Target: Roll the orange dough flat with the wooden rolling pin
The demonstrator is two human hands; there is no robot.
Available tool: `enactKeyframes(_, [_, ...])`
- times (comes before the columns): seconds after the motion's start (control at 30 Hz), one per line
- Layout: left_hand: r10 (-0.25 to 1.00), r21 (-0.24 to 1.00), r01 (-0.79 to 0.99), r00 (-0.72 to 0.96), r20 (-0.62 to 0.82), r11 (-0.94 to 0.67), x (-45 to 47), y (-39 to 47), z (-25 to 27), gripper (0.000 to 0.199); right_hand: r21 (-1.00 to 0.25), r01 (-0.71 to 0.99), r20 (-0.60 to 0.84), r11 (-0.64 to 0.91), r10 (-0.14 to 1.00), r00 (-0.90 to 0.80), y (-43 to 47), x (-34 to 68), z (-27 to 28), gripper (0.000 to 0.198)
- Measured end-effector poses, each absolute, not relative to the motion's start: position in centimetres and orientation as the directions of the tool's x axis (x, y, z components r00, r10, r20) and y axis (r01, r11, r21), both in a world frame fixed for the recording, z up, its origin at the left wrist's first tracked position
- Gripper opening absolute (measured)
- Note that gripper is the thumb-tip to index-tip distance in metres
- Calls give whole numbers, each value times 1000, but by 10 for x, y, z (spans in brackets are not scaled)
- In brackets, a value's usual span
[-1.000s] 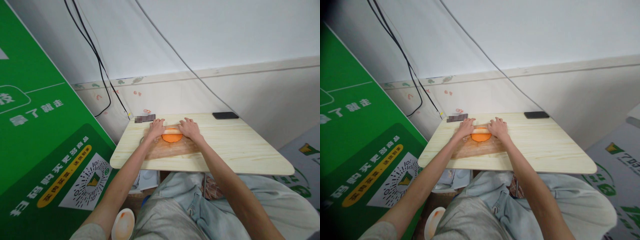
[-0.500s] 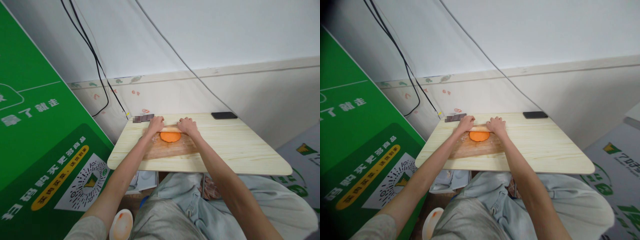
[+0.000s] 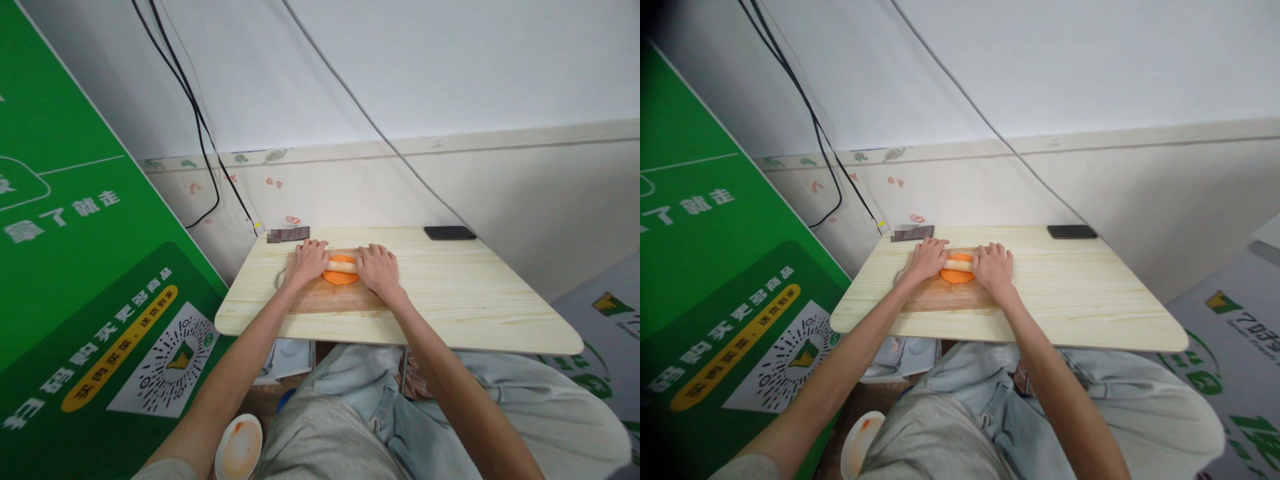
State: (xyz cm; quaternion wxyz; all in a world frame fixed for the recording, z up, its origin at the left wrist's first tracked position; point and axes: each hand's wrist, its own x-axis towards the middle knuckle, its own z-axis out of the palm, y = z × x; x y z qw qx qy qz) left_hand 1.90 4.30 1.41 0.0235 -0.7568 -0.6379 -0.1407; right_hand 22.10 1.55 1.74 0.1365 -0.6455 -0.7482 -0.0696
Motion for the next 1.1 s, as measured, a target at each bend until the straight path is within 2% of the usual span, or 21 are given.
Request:
enactKeyframes(0.1, [953,108,978,143,265,-177,21,24,15,44,-61,980,365,190,918,-155,3,221,11,49])
enactKeyframes(0.27, [940,81,981,145,309,-178,21,2,14,52,-69,969,384,237,903,-193,-12,222,5,51])
enactKeyframes(0.87, [885,100,949,235,401,-298,12,-39,-7,56,-53,944,471,325,842,-264,-39,228,-11,58])
enactKeyframes(1.1, [867,144,948,191,460,-285,15,-56,-22,58,-44,942,510,332,819,-265,-52,228,-18,57])
